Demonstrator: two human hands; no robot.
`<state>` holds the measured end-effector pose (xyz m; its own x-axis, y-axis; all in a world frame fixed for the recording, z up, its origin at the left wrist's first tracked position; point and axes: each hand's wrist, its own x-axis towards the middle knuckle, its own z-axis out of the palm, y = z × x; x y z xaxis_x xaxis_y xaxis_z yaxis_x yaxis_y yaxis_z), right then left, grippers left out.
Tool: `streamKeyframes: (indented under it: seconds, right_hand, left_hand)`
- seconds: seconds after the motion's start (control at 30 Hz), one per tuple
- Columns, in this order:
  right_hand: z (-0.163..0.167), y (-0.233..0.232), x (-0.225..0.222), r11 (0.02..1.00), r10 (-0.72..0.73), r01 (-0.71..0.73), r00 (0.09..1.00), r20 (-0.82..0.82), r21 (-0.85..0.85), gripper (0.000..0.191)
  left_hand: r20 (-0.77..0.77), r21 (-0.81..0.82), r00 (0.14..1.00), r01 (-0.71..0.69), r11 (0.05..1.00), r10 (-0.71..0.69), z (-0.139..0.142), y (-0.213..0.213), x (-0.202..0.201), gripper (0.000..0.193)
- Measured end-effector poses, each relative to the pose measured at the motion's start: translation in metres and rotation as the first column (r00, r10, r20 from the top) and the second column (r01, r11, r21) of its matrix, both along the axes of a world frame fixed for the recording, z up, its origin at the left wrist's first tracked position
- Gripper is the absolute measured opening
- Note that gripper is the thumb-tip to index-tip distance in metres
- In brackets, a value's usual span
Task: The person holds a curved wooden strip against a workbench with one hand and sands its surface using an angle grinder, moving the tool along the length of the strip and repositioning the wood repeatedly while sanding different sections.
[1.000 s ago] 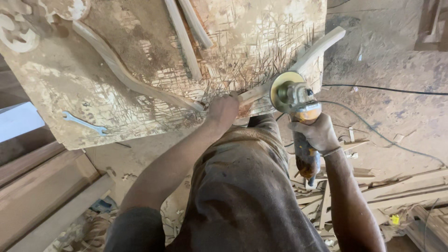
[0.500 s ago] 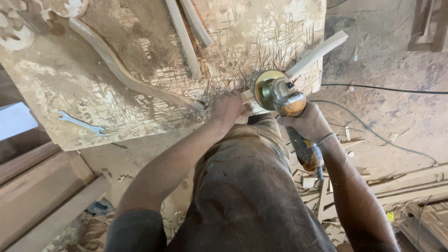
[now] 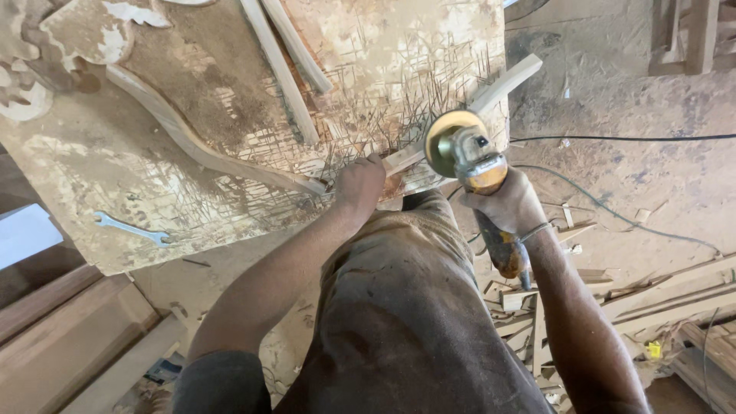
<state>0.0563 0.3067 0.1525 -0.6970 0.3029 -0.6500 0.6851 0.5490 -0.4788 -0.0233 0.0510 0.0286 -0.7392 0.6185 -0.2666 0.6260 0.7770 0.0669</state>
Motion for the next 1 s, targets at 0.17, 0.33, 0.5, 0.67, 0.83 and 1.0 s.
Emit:
streamKeyframes:
  seconds: [0.17,0.33,0.5,0.67,0.83,1.0]
  right_hand:
    - [-0.015,-0.006,-0.004,0.981,0.032,-0.021,0.998,0.054,-0.193,0.042]
    - [-0.022,-0.004,-0.015,0.981,0.084,-0.062,0.99,0.114,-0.182,0.046]
    - [-0.016,0.005,-0.027,0.99,0.133,-0.122,0.978,0.161,-0.072,0.046]
    - [-0.001,0.017,-0.025,0.94,0.145,-0.186,0.976,0.161,0.285,0.055]
    - [0.01,0.018,-0.012,0.943,0.081,-0.092,0.996,0.047,0.321,0.056]
    - [-0.003,-0.005,0.002,0.998,-0.038,0.038,0.999,0.0,-0.045,0.057]
  left_hand:
    - [-0.084,-0.045,0.996,0.021,0.999,-0.025,0.0,-0.002,0.002,0.013]
    - [-0.091,-0.095,0.994,0.047,0.994,-0.055,0.001,0.0,0.003,0.016]
    - [0.03,-0.231,0.993,0.12,0.966,-0.116,-0.001,-0.002,0.001,0.016]
    - [-0.06,-0.169,0.993,0.094,0.981,-0.106,-0.003,-0.001,0.003,0.017]
    - [0.115,-0.138,0.993,0.046,0.989,-0.03,0.003,0.002,-0.006,0.016]
    - [0.244,-0.024,0.969,-0.027,0.999,0.032,0.002,-0.004,-0.015,0.012]
